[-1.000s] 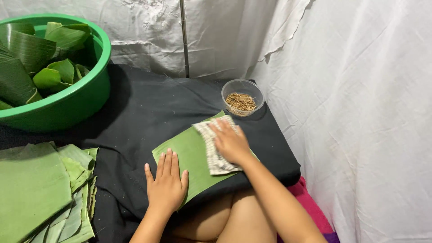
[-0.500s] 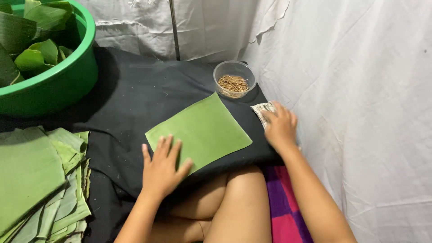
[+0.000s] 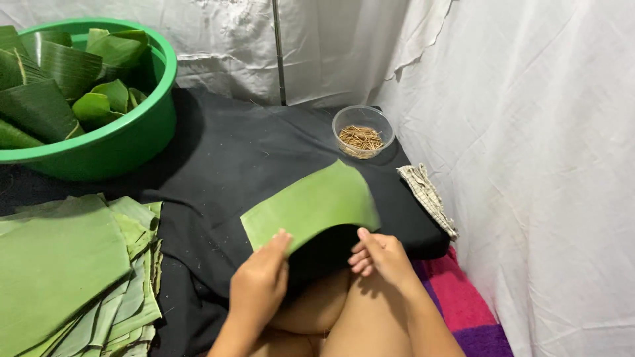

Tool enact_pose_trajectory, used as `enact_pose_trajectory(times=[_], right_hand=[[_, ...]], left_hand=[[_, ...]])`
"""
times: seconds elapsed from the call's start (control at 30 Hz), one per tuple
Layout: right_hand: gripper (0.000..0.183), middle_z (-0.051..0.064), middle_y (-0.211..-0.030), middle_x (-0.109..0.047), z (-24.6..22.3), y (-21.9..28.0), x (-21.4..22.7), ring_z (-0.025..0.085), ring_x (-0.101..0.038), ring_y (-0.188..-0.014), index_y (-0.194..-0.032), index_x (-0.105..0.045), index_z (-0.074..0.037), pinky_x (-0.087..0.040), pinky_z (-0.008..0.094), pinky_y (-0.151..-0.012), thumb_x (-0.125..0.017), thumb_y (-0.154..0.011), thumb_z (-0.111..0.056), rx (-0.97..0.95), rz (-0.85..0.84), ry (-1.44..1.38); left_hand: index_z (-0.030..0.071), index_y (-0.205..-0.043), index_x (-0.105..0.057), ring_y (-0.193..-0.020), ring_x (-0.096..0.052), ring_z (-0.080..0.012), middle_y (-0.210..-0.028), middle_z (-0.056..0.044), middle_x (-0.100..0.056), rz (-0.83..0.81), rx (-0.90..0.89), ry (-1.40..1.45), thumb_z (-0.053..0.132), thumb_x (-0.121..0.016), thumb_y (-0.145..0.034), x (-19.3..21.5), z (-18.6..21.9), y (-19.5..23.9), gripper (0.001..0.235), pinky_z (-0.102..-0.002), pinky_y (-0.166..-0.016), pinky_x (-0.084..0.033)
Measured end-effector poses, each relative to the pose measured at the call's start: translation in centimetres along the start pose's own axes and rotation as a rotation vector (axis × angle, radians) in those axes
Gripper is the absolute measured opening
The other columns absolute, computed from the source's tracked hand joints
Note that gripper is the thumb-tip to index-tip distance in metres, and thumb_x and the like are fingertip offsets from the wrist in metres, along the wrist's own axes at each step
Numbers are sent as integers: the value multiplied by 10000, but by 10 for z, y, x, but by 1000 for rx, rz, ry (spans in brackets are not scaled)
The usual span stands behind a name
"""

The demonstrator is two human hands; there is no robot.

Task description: Cleaning banana leaves by wiping them with a cloth and stacking them.

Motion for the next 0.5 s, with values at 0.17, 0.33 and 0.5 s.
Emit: enact_pose_trajectory(times=[0.17,0.33,0.5], right_hand=[[461,243,-1199,-727,-2,1,-5,370,-709,-1027,-1284,-612,43,-564,422,-864,-644,-884,-182,99,84,-506],[501,210,-1313,-691,0,-18,13,319,-658,-1174,-1295,-626,43,-529,454,-1049,-684,-802,106,151,124,-707],[568,255,-1247,-709,4,-39,0,446,-718,-1031,-1359,-624,-59,-579,653,-842,-680,-821,115,87,-227,-656]], left_hand=[[126,-1282,-707,-1278,-638,-265,-1346,-79,-706,-184,-209,138,205,-635,-913,-25,51,9,383,-539,-1077,-408],[124,-1358,-652,-1422,-525,-349,-1497,-135,-592,-73,-107,333,353,-776,-874,-4,32,-19,549,-507,-1131,-402],[25,-1635,-194,-1406,-439,-545,-1525,-344,-455,-350,707,675,405,-871,-789,-26,-49,-57,1149,-674,-1136,-381]])
Point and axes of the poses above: each hand's wrist, its own y-axis away from the middle knuckle, its own x-axis out of the back of the hand, z = x × y, the point moved 10 cm from there along -y, towards the middle knuckle
